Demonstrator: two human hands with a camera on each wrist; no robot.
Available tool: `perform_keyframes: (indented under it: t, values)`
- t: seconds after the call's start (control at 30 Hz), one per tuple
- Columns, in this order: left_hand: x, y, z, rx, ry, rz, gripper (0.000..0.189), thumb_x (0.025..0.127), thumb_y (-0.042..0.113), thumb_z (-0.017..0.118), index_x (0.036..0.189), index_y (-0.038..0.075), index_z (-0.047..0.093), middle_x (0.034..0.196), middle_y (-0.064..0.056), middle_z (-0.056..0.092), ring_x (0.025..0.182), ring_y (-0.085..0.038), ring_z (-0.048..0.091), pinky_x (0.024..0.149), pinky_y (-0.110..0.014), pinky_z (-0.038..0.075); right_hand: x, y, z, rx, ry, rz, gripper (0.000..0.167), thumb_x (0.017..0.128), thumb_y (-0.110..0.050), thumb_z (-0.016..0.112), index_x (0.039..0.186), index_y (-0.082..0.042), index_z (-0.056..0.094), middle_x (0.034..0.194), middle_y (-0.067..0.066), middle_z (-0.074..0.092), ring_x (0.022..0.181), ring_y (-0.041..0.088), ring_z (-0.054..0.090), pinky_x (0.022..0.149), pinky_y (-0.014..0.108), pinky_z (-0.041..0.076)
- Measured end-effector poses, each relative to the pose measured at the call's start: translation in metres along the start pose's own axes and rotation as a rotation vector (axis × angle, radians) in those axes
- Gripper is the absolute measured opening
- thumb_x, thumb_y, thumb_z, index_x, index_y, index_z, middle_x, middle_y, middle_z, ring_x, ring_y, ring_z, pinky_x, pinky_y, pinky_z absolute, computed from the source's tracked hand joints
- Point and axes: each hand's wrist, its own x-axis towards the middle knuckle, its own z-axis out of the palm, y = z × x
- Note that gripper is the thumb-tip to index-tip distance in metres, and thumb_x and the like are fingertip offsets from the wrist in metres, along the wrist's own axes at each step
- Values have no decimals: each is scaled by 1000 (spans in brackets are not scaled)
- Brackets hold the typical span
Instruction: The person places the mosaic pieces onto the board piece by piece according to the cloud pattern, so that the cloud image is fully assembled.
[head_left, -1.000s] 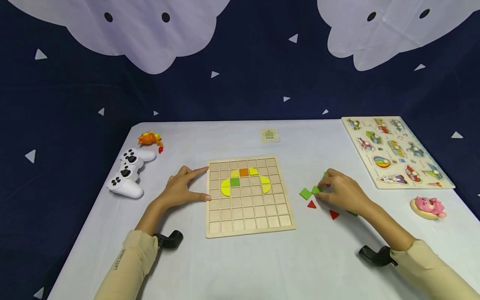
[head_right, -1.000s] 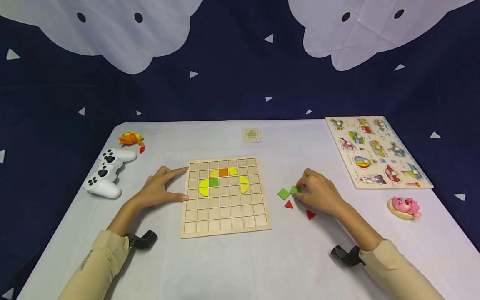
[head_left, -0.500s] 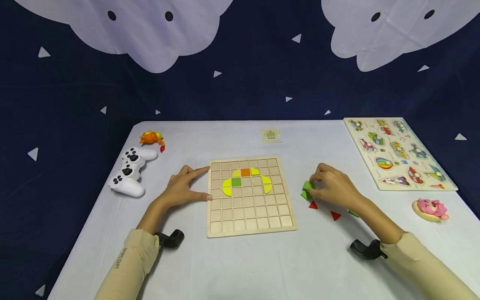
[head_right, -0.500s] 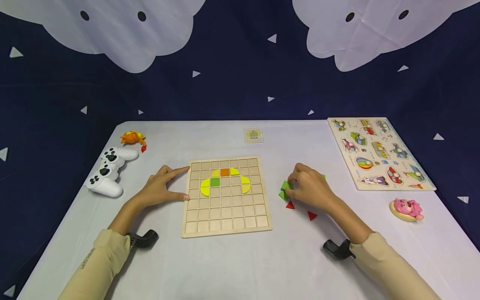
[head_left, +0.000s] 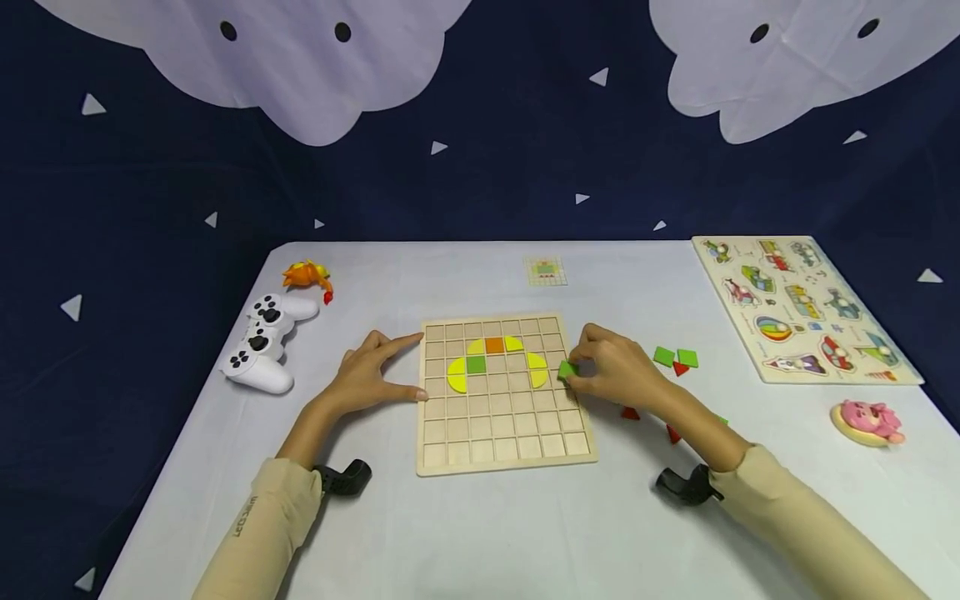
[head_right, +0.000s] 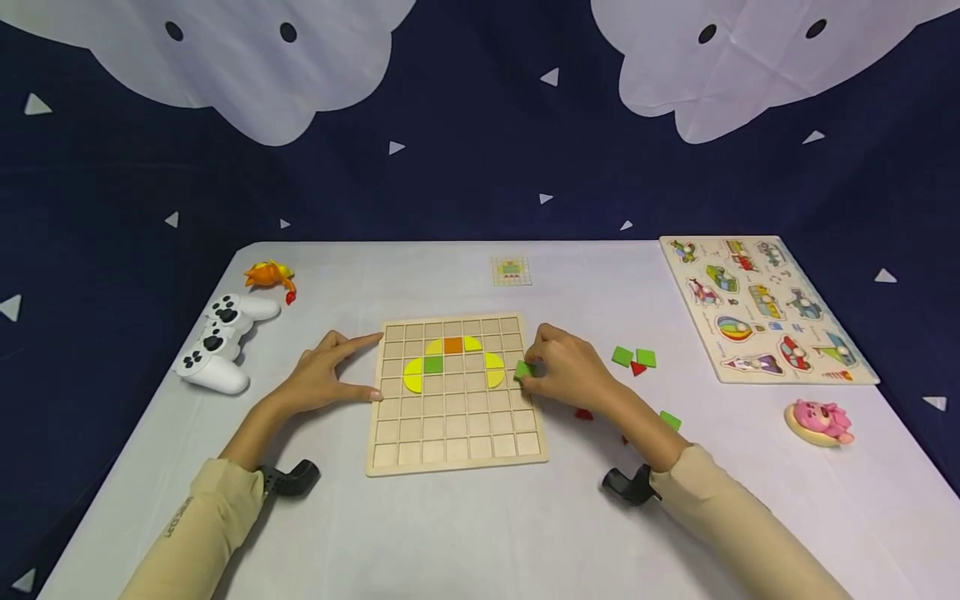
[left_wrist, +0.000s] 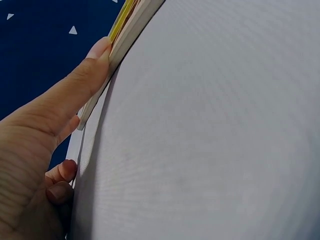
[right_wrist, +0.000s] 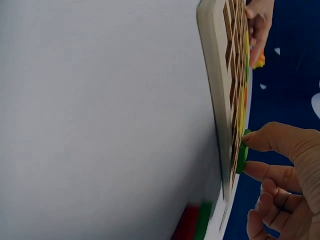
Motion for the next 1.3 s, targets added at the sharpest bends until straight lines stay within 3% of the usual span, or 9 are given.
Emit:
perform_keyframes:
  t: [0.43, 0.9, 1.07, 1.3]
  values:
    - [-1, 1, 0, 7, 5, 2, 94, 69, 54, 86, 150, 27, 46, 104, -6, 44, 94, -21, 42, 83, -40, 27, 26, -33, 16, 2, -19, -101, 20, 76, -21, 82, 90, -7, 77, 86, -2, 55, 74, 11, 50, 68, 31, 49]
    - [-1, 0, -1, 2, -5, 6, 93, 69, 51, 86, 150, 27, 46, 104, -6, 43, 95, -20, 41, 84, -40, 27, 52, -49, 23, -61, -28, -193, 24, 77, -22, 81, 93, -5, 78, 87, 1, 57, 70, 11, 52, 66, 29, 49]
    - [-2, 0, -1, -1, -8, 0, 94, 69, 52, 87, 150, 28, 46, 104, -5, 43, 94, -20, 41, 84, -40, 27, 62, -52, 28, -88, -36, -208, 20, 79, -22, 80, 92, -6, 79, 88, 2, 58, 71, 13, 54, 71, 32, 50]
    - [-2, -1, 0, -2, 8, 17, 94, 69, 53, 86, 150, 28, 46, 105, -5, 44, 92, -21, 43, 82, -38, 26, 66, -53, 32, -3, -72, -196, 18, 84, -18, 80, 95, -4, 77, 91, 3, 60, 77, 16, 62, 72, 31, 54]
